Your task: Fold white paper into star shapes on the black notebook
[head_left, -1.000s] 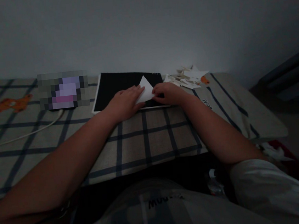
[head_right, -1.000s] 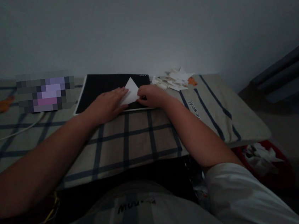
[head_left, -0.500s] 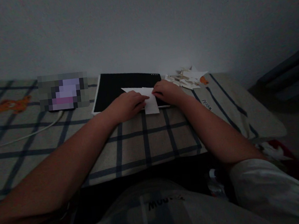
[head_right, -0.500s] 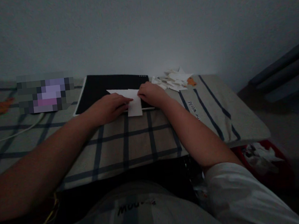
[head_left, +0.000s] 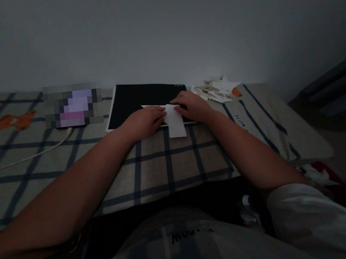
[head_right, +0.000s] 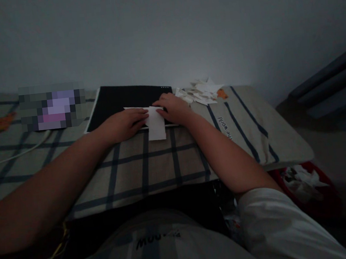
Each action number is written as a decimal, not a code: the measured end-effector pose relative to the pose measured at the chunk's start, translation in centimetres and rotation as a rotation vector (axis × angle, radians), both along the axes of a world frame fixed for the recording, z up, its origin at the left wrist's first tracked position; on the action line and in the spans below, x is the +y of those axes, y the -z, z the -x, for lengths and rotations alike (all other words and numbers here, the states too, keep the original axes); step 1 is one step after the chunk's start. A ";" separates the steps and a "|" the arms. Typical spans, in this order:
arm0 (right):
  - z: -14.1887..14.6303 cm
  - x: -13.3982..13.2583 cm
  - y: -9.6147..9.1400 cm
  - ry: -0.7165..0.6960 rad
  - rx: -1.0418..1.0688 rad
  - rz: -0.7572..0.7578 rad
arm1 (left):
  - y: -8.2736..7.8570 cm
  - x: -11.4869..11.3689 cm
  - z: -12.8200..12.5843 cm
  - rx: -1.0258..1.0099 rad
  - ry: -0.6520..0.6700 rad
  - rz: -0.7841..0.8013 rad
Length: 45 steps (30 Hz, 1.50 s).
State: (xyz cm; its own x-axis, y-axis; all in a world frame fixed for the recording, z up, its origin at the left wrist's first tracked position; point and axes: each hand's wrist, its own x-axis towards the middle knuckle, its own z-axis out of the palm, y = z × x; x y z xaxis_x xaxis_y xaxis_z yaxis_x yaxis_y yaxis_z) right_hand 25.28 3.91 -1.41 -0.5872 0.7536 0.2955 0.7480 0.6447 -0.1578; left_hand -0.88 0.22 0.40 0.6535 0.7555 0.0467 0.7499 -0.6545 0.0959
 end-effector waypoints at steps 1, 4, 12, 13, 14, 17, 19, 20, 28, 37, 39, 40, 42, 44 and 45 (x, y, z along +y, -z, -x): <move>0.1 0.0 0.2 0.005 0.004 -0.002 | 0.0 0.0 0.0 -0.009 0.010 0.004; 0.4 0.2 0.7 0.002 -0.029 0.007 | -0.1 0.1 0.0 -0.030 0.033 0.019; 0.7 0.6 0.5 -0.046 -0.002 0.038 | -0.1 -0.1 0.0 -0.061 0.052 0.031; 0.6 0.6 0.3 -0.050 0.007 0.036 | -0.2 -0.2 0.0 -0.051 0.039 0.028; 0.4 0.6 0.1 -0.052 0.013 0.032 | -0.3 -0.3 0.0 -0.038 0.022 0.025; 0.0 0.5 -0.4 -0.052 0.034 0.012 | -0.9 -0.6 -0.2 0.017 -0.042 -0.009; -0.3 0.5 -0.7 -0.037 0.053 -0.014 | -1.4 -0.9 -0.3 0.069 -0.086 -0.054; -0.4 0.4 -0.8 -0.026 0.057 -0.028 | -1.7 -1.0 -0.4 0.102 -0.108 -0.077; -0.3 0.0 -1.0 0.027 -0.007 -0.047 | -2.6 -1.7 -0.7 0.189 -0.212 -0.168; -0.1 0.3 -0.4 0.007 -0.041 -0.006 | -0.2 -1.1 -1.0 -0.009 -0.095 -0.079; -0.3 0.3 -0.4 0.005 -0.043 -0.002 | 0.4 -0.7 -1.0 -0.017 -0.043 -0.034; -0.4 0.4 -0.4 0.001 -0.039 -0.003 | 0.6 -0.5 -1.0 -0.013 -0.016 -0.023; -0.6 0.5 -0.2 -0.019 -0.012 -0.014 | 0.8 -0.1 -1.0 -0.009 0.019 -0.019; -0.7 0.8 0.0 -0.065 0.026 -0.037 | 0.9 0.3 -0.9 -0.014 0.040 -0.019; -0.7 0.9 0.1 -0.096 0.039 -0.047 | 0.9 0.3 -0.9 -0.017 0.045 -0.020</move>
